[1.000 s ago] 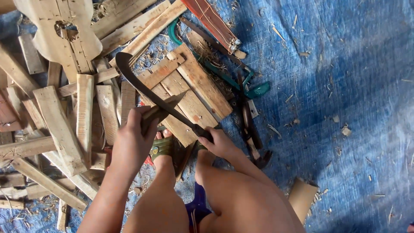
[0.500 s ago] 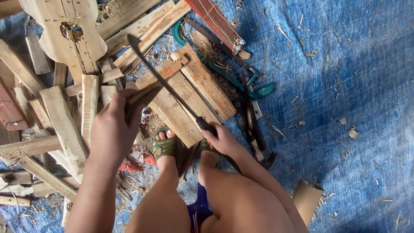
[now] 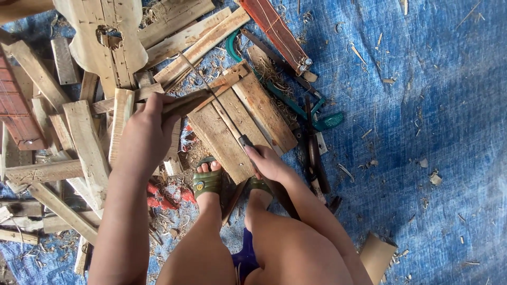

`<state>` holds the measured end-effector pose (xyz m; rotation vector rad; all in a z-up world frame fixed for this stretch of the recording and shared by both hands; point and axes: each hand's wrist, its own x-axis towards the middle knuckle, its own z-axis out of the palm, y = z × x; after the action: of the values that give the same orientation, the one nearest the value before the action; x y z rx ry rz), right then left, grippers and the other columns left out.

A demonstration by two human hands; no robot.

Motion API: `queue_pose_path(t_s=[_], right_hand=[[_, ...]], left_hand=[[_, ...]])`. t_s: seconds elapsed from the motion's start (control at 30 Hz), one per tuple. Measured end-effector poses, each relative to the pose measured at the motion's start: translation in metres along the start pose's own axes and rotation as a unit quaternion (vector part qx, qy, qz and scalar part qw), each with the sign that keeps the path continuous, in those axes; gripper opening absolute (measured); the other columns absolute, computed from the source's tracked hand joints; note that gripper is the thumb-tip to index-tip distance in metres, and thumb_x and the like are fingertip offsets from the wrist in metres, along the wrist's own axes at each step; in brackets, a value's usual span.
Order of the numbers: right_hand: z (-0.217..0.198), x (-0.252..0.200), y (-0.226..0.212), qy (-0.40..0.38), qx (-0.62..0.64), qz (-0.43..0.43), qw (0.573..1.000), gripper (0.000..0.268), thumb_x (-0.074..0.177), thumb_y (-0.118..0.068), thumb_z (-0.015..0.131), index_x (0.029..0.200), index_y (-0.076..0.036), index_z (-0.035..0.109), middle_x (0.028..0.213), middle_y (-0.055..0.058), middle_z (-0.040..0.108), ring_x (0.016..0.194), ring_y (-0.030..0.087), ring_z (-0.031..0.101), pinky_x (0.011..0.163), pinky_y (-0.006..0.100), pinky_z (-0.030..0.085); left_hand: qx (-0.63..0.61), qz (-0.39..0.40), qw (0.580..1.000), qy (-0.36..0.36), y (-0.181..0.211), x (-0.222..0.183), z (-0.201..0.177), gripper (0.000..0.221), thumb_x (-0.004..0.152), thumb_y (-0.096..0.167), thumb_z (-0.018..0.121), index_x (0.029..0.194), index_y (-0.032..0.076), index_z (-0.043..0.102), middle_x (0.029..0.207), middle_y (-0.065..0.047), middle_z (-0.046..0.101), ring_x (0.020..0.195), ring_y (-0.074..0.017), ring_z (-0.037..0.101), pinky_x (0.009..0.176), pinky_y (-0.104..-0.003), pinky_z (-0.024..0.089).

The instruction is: Shaping and smoothing a wooden block using a hand scraper while sitting on a workshop floor.

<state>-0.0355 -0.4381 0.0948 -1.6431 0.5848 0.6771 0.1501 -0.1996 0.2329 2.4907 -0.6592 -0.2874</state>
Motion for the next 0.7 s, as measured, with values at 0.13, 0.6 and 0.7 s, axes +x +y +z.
queue_pose_path(t_s=[0.13,0.6,0.7], right_hand=[[-0.008,0.012,0.001,0.027,-0.030,0.017,0.999,0.061,0.106,-0.057,0.037,0.094,-0.002,0.060,0.054,0.010,0.064,0.044,0.021,0.067,0.049,0.034,0.056],[-0.007,-0.015,-0.045,-0.006,-0.027,0.011,1.000,0.057,0.106,-0.052,0.039,0.095,-0.001,0.062,0.055,0.011,0.063,0.049,0.022,0.067,0.057,0.033,0.055],[-0.015,0.024,0.003,0.009,-0.030,0.002,0.999,0.053,0.107,-0.049,0.039,0.090,-0.003,0.061,0.053,0.010,0.063,0.044,0.023,0.066,0.047,0.032,0.054]], left_hand=[[0.016,0.021,1.000,-0.013,0.003,0.004,-0.001,0.024,0.101,0.012,0.071,0.121,0.004,0.061,0.097,-0.027,0.071,0.078,-0.0469,0.074,0.065,-0.052,0.063],[0.121,0.082,0.987,-0.063,-0.009,0.021,-0.004,0.027,0.096,0.022,0.074,0.120,0.014,0.064,0.090,-0.012,0.070,0.077,-0.0374,0.075,0.067,-0.048,0.063],[0.094,0.079,0.990,-0.068,-0.003,0.025,-0.018,0.030,0.094,0.019,0.075,0.121,0.013,0.063,0.095,-0.014,0.071,0.081,-0.0415,0.074,0.071,-0.051,0.063]])
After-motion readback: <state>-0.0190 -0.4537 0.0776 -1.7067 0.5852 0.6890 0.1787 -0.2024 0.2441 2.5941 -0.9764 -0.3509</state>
